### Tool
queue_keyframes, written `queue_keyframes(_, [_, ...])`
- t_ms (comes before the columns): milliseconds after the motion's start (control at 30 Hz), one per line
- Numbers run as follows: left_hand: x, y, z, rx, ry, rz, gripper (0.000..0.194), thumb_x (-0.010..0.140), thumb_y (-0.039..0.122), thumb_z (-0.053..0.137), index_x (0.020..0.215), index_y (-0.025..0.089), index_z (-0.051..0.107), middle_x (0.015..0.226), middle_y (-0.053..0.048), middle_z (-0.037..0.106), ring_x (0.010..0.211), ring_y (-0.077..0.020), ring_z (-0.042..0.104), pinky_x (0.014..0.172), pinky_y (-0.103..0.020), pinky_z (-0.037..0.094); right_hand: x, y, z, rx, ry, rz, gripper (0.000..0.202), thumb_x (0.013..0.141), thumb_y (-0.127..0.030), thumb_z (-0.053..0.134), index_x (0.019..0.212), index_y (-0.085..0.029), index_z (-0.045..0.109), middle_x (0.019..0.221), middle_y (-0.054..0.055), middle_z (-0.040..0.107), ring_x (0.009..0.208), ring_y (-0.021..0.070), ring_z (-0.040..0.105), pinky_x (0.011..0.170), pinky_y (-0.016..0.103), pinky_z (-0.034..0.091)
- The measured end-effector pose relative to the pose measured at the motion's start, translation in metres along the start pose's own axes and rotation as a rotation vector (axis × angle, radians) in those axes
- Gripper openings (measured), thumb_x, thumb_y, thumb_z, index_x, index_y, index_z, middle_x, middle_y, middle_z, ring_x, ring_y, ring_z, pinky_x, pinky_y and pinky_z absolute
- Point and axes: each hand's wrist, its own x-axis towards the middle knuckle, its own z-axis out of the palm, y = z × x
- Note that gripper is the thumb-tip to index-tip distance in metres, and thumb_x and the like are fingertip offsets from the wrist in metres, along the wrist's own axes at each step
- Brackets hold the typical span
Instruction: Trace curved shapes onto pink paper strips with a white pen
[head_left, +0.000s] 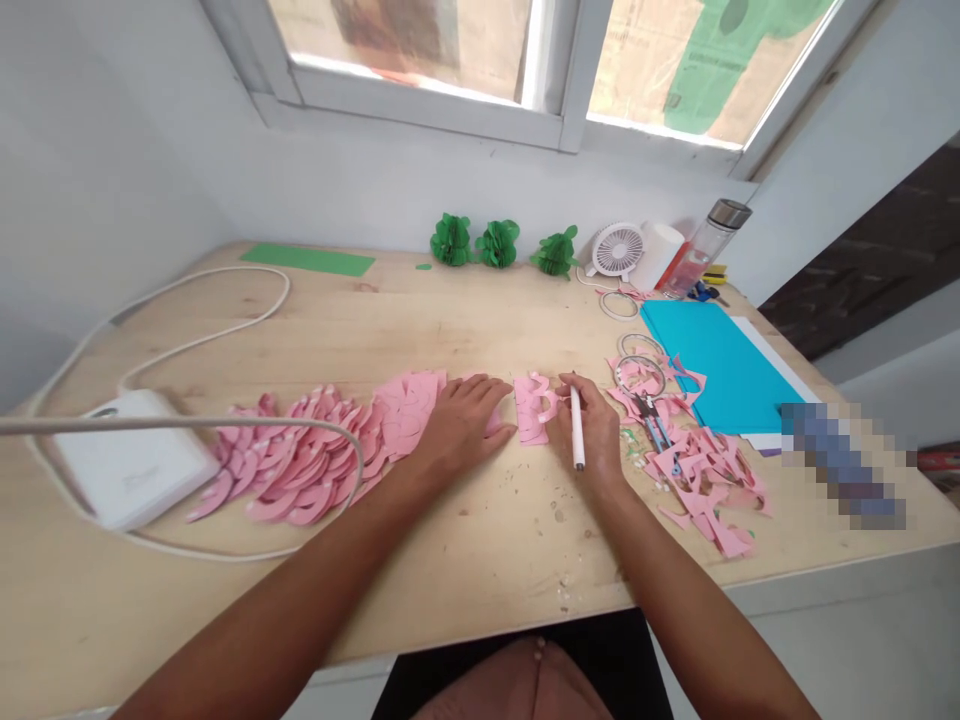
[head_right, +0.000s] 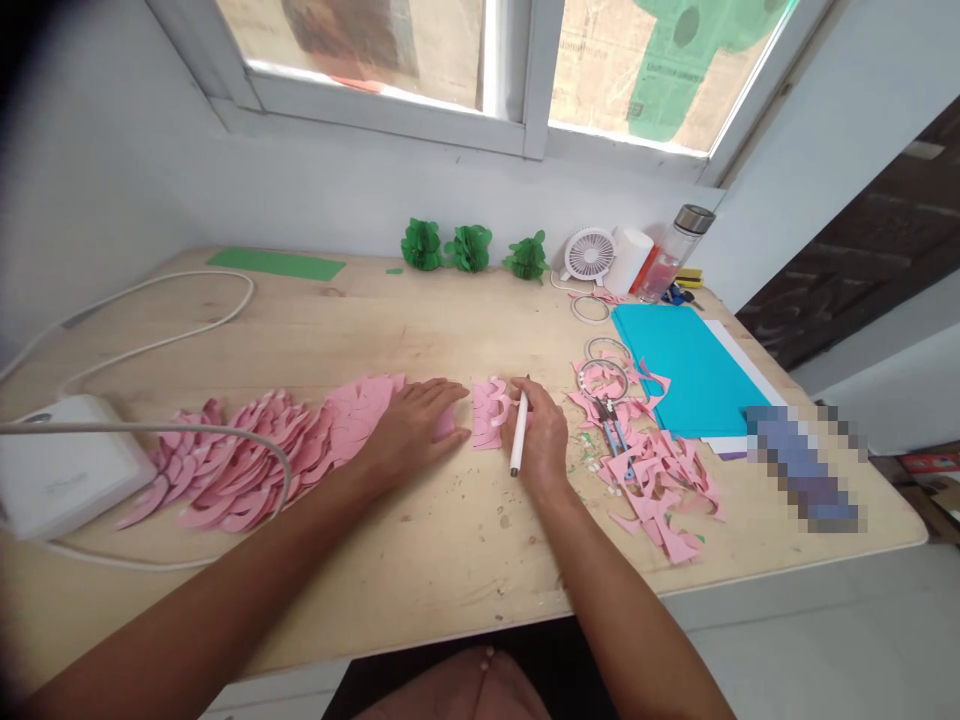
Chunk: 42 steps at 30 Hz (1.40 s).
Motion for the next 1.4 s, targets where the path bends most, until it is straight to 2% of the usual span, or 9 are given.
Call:
queue_keyframes(200, [-0.002,0.007,0.001,0.029,-0.009,0.040,0.037,0.084,0.023,0.051,0.121,0.017,0.055,0.128,-0.011,0.060,0.123,-0.0289,0.049,0.102,-0.047,0.039,-0.001,0.005,0.003,0.031,-0.029,-0.011,0.032,0.076,-0.023,0.054,0.106,-0.019,0.065,0.096,0.006,0.070,0.083,0.0204,0.065,0.074,0.032,0.052])
queue_keyframes(333, [-0.002,0.014,0.000,0.024,0.038,0.058,0.037,0.084,0.021,0.051,0.121,0.018,0.055,0.126,-0.010,0.061,0.120,-0.0255,0.053,0.101,-0.041,0.042,-0.003,0.005,0.004,-0.018,-0.010,0.000,0.033,0.076,-0.022,0.055,0.107,-0.021,0.064,0.094,0.005,0.070,0.076,0.0189,0.065,0.072,0.031,0.051])
queue_keyframes(500, [-0.001,0.008,-0.007,0.047,0.116,-0.031,0.028,0.086,0.019,0.047,0.111,0.019,0.058,0.115,-0.008,0.066,0.106,-0.0244,0.060,0.092,-0.040,0.047,-0.002,0.008,0.003,-0.014,-0.013,-0.027,0.030,0.076,-0.025,0.056,0.104,-0.020,0.066,0.093,0.005,0.071,0.081,0.0206,0.066,0.076,0.032,0.050])
queue_keyframes(633, [-0.001,0.000,-0.011,0.113,0.085,-0.088,0.024,0.087,0.019,0.044,0.103,0.019,0.061,0.105,-0.009,0.069,0.100,-0.0249,0.062,0.089,-0.041,0.047,-0.001,0.008,0.002,-0.014,-0.003,-0.034,0.030,0.076,-0.025,0.056,0.103,-0.020,0.066,0.091,0.005,0.071,0.080,0.0209,0.066,0.076,0.033,0.050])
queue_keyframes(767, [0.000,0.002,-0.008,0.151,0.000,-0.048,0.020,0.085,0.018,0.045,0.095,0.019,0.063,0.103,-0.010,0.068,0.101,-0.0249,0.061,0.089,-0.041,0.046,-0.001,0.007,0.001,-0.013,-0.007,-0.040,0.030,0.076,-0.025,0.054,0.103,-0.018,0.067,0.090,0.006,0.071,0.079,0.0212,0.067,0.074,0.033,0.051])
queue_keyframes(933, [0.003,0.008,0.002,0.182,-0.027,0.016,0.018,0.086,0.018,0.048,0.097,0.019,0.061,0.108,-0.010,0.066,0.107,-0.0248,0.057,0.090,-0.041,0.045,-0.001,0.009,0.003,-0.029,0.004,-0.066,0.031,0.075,-0.025,0.056,0.104,-0.018,0.066,0.091,0.007,0.071,0.076,0.0207,0.066,0.071,0.032,0.053])
queue_keyframes(1133, [0.003,0.010,0.006,0.214,-0.027,0.026,0.019,0.088,0.019,0.047,0.100,0.018,0.061,0.113,-0.011,0.063,0.112,-0.0259,0.053,0.092,-0.042,0.043,-0.001,0.005,0.002,-0.001,-0.008,-0.071,0.031,0.075,-0.024,0.054,0.103,-0.018,0.066,0.091,0.007,0.071,0.077,0.0198,0.066,0.069,0.031,0.053])
queue_keyframes(1300, [0.003,0.020,0.009,0.179,-0.005,0.088,0.029,0.087,0.021,0.048,0.114,0.024,0.059,0.121,-0.008,0.060,0.116,-0.0260,0.051,0.093,-0.042,0.041,-0.001,0.002,0.000,0.000,-0.008,-0.113,0.031,0.076,-0.022,0.052,0.104,-0.018,0.065,0.093,0.006,0.071,0.077,0.0193,0.066,0.071,0.031,0.053])
queue_keyframes(1400, [0.003,0.025,0.010,0.162,-0.012,0.106,0.032,0.087,0.022,0.048,0.116,0.027,0.058,0.120,-0.007,0.061,0.116,-0.0256,0.051,0.093,-0.042,0.041,-0.001,0.003,0.000,-0.003,0.009,-0.136,0.031,0.076,-0.020,0.051,0.103,-0.019,0.066,0.093,0.006,0.071,0.081,0.0198,0.066,0.075,0.032,0.053])
